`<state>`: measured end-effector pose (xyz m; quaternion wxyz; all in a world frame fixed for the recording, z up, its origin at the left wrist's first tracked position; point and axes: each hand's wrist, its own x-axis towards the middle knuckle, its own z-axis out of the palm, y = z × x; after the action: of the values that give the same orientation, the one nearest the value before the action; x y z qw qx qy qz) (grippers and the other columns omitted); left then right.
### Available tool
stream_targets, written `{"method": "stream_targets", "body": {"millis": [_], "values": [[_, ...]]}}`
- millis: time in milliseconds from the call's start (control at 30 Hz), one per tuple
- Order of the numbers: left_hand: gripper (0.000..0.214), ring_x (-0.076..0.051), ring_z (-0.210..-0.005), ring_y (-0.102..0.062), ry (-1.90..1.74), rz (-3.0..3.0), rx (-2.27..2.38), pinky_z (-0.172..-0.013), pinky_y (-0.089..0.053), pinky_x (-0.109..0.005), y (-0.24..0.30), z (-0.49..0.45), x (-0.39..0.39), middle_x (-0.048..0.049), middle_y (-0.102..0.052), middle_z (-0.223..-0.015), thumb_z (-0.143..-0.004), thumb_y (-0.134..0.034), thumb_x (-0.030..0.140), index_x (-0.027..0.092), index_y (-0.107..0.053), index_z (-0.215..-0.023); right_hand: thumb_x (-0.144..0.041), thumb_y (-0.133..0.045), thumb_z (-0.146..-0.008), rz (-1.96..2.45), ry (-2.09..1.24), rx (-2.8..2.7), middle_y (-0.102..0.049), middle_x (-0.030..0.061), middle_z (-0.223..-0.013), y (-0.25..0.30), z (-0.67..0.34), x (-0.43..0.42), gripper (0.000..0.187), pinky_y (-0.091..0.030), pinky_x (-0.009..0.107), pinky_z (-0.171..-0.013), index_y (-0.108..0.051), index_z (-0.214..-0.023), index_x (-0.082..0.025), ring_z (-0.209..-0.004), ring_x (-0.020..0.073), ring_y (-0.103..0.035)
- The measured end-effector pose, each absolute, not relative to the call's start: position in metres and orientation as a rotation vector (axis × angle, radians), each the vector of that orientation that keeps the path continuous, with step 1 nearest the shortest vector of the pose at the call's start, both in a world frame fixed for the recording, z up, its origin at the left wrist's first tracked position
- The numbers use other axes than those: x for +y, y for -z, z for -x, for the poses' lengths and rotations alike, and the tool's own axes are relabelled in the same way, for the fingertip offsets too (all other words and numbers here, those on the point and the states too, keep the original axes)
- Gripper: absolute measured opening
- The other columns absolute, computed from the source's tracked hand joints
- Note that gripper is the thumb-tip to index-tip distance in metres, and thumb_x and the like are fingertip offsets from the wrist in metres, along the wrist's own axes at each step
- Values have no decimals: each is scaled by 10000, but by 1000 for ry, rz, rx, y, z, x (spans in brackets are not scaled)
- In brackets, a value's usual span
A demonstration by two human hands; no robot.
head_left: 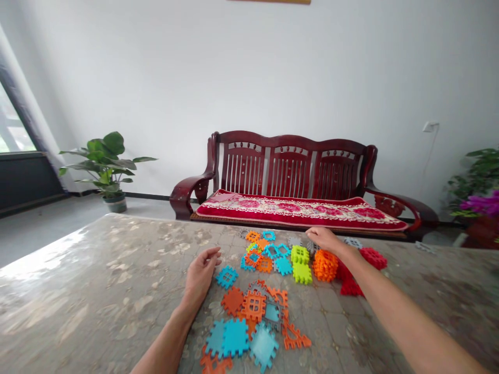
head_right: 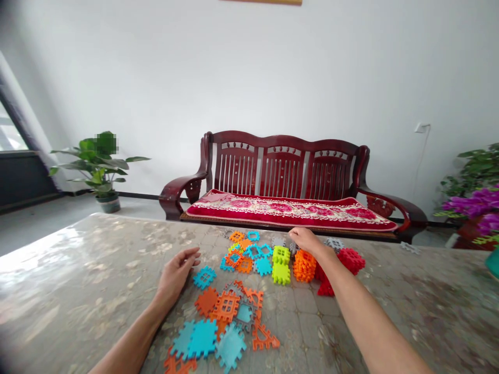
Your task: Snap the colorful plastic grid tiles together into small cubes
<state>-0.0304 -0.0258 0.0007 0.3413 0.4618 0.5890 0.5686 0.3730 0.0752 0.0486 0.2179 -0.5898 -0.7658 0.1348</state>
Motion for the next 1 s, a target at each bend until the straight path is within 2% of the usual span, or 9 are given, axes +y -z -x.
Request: {"method": "stream_targets", "body": {"millis": [100,267,433,567,667,767,1000], "values": [[487,-213,-783,-700,-1494,-1190,1540,-721,-531,-318,1,31,-25,-83,-736,-915,-681,-593,496,154,-661,-1021,-268,-458,-805,1602,-340,-2122,-735,57,-875,-52,-354,74,298,-470,303,-784,-723,-890,-160,-830,211,-651],[440,-221,-822,-682,-1551,-1176,1650,-770,-511,-333,4,36,-22,-82,-736,-900,-689,-562,440,150,-673,-1002,-228,-477,-811,1547,-304,-2181,-713,71,-1062,-48,-293,69,327,-452,294,-869,-691,-1052,-176,-972,203,-637],[414,-217,-780,-659,-1582,-1223,1740,-782,-506,-346,4,38,-23,-64,-729,-838,-714,-550,441,152,-693,-973,-243,-468,-848,1538,-251,-2318,-634,78,-1227,-37,-220,66,393,-387,289,-964,-612,-1212,-209,-1139,203,-562],[355,-216,-830,-663,-1591,-1251,1732,-822,-502,-347,7,37,-21,-63,-738,-895,-727,-549,396,170,-692,-961,-305,-463,-873,1596,-202,-2383,-545,105,-1345,-30,-175,80,453,-348,349,-1009,-519,-1314,-218,-1220,237,-498],[328,-208,-851,-668,-1584,-1277,1723,-840,-504,-341,12,38,-19,-70,-739,-933,-743,-538,351,171,-688,-972,-338,-468,-877,1653,-179,-2419,-482,137,-1406,-25,-157,94,479,-319,418,-1033,-493,-1338,-213,-1276,279,-444],[312,-203,-854,-670,-1568,-1316,1727,-842,-507,-342,17,38,-18,-68,-737,-933,-757,-524,304,174,-688,-989,-343,-470,-874,1674,-198,-2479,-517,134,-1375,-20,-151,101,464,-339,449,-1013,-510,-1322,-230,-1248,288,-477],[299,-192,-865,-670,-1547,-1367,1715,-846,-511,-330,19,38,-15,-67,-734,-943,-776,-511,240,169,-685,-1008,-211,-480,-827,1497,-239,-2563,-593,95,-1296,-21,-145,76,417,-371,376,-1011,-611,-1223,-222,-1198,241,-529]]}}
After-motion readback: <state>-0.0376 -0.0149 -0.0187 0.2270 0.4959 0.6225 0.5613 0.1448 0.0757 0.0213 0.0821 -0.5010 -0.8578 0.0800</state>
